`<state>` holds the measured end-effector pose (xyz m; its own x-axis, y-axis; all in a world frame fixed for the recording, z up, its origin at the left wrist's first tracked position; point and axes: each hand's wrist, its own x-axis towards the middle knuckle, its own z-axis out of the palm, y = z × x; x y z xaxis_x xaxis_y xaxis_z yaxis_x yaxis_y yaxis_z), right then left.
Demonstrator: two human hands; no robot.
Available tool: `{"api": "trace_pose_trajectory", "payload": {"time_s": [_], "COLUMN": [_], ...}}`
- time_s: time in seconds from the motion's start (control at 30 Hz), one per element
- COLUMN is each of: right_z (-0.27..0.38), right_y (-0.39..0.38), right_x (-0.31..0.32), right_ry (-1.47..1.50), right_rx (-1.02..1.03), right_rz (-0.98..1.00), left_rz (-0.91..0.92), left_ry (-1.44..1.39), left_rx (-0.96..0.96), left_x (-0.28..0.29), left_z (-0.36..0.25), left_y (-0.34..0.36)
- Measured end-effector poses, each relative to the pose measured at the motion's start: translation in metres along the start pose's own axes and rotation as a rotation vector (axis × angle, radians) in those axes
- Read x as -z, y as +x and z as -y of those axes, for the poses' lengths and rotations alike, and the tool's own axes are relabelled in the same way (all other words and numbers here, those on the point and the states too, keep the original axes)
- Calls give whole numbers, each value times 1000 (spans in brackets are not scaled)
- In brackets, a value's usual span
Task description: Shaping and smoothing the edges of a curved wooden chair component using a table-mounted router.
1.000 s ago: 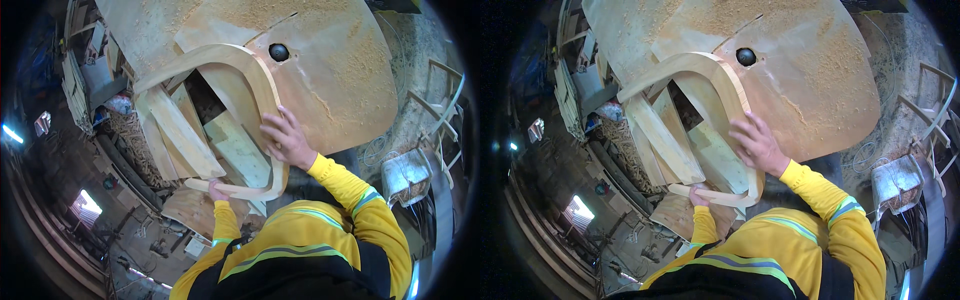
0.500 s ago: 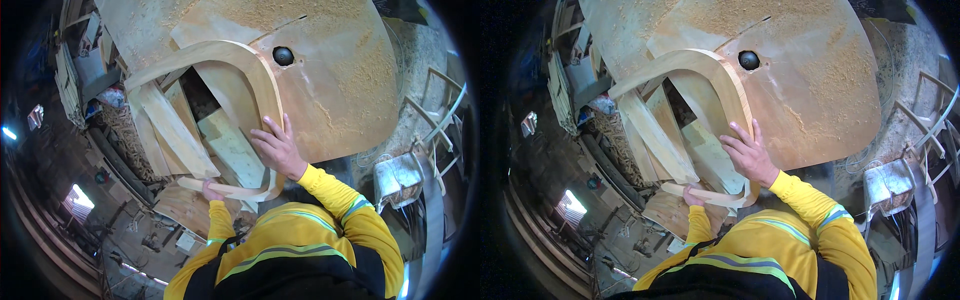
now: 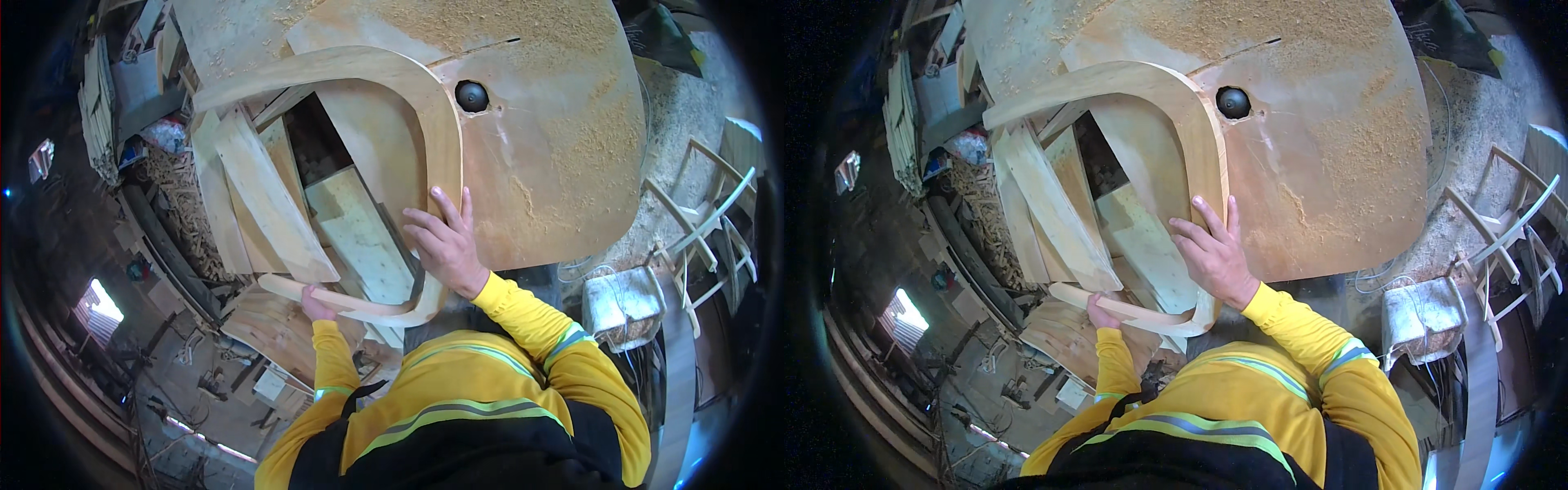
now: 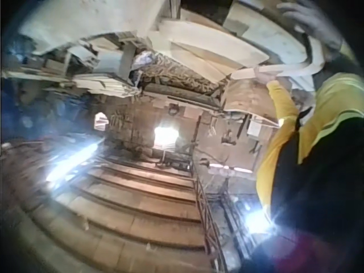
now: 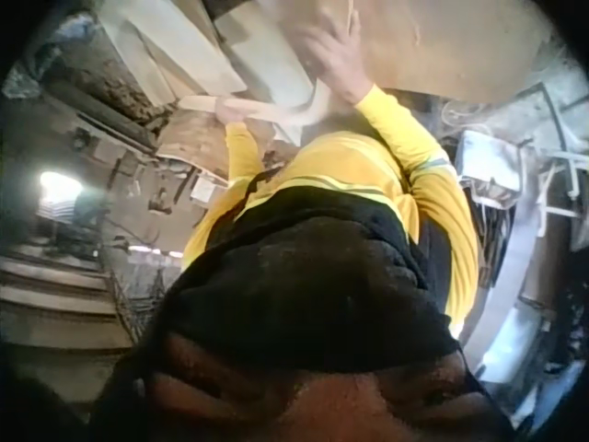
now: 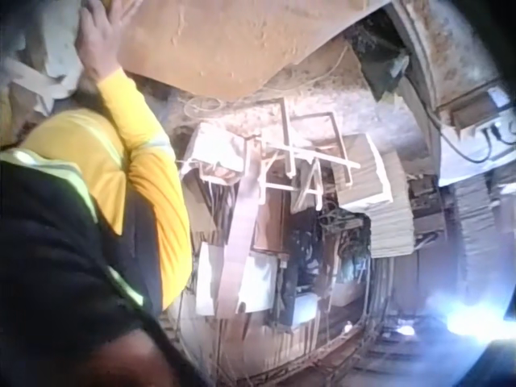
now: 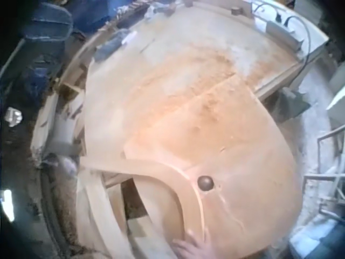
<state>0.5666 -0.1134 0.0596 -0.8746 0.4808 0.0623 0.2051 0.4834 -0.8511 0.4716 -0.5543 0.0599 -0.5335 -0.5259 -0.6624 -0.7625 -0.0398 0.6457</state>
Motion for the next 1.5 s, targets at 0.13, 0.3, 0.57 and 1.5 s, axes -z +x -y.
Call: {"api": "trace_pose_trajectory", "payload": {"time_s": [0.13, 0.3, 0.57, 1.5], "right_z": [-4, -4, -6, -27], "right_y": [-1, -4, -4, -4], "right_x": [-1, -2, -3, 8], "right_ry": [-10, -13, -22, 96], "right_rx": [9, 7, 5, 100], "right_rz": [10, 8, -25, 64], "left_rz": [-70, -40, -49, -154], "left_ry": [39, 28, -2, 2], "left_rx": [-25, -2, 31, 17], "left_x": [-11, -12, -25, -16], "left_z": [2, 5, 1, 15], "left_y": [-7, -6, -17, 1]}}
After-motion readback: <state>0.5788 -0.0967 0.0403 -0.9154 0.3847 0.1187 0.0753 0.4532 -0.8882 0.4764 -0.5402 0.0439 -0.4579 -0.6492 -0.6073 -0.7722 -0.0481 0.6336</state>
